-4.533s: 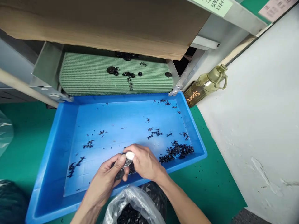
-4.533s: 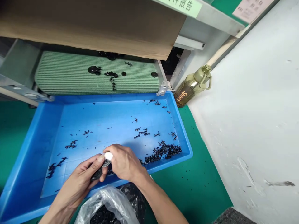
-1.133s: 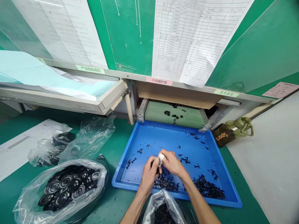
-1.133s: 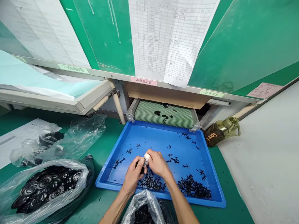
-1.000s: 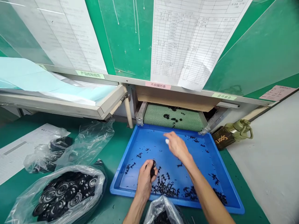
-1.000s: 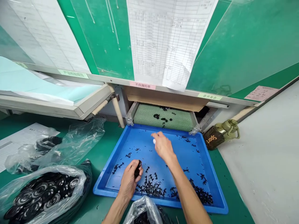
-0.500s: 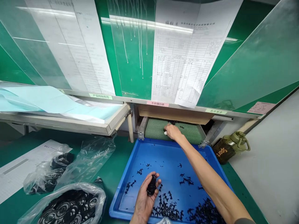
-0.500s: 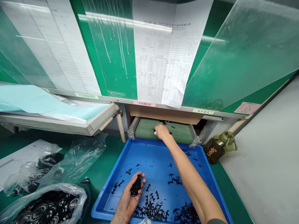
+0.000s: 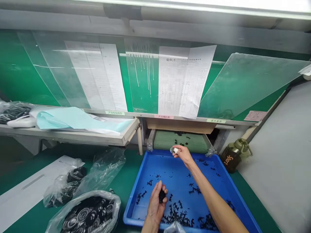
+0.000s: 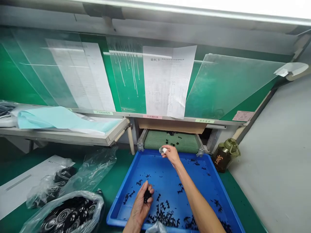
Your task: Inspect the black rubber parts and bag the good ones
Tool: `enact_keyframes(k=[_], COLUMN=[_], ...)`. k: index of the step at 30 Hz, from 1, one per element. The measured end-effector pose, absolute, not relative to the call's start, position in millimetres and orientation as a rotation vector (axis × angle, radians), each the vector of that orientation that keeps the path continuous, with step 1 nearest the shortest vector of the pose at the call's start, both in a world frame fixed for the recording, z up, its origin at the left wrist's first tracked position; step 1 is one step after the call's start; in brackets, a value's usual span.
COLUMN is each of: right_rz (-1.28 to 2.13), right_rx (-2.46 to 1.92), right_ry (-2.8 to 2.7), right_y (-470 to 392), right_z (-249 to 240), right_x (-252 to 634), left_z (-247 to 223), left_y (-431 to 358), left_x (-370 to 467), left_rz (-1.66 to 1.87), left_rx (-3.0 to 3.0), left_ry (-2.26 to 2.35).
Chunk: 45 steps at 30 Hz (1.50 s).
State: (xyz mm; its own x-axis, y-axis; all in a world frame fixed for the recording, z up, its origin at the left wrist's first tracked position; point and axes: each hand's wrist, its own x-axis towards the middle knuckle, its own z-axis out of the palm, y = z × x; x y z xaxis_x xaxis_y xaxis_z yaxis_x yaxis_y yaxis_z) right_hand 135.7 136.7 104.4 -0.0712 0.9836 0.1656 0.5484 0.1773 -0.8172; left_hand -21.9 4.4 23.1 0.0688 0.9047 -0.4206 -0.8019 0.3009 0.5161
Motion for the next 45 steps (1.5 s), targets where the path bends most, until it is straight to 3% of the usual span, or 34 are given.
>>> enact_keyframes(k=[8, 19, 35, 45], right_rz=[1.135, 0.917, 0.933, 0.877], right_rx=[-1.400, -1.482, -1.509, -1.545], right_ry=[-1.583, -1.677, -1.605, -1.813], right_y=[31.4, -17.2, -5.8, 2.9], right_z=[53.5, 45.2, 31.7, 26.0], right_x=[127.2, 121.3, 109.3, 133.4], left_z=[29.9, 24.2, 22.1, 27.7], left_y=[-6.1, -9.6, -6.1, -3.0], left_x=[-11.5, -8.1, -4.7, -10.4], left_rz=[1.084, 0.973, 0.967, 1.168], left_rx=[0.618, 0.775, 0.724, 0.500], left_ry=[0.875, 0.944, 1.068, 0.927])
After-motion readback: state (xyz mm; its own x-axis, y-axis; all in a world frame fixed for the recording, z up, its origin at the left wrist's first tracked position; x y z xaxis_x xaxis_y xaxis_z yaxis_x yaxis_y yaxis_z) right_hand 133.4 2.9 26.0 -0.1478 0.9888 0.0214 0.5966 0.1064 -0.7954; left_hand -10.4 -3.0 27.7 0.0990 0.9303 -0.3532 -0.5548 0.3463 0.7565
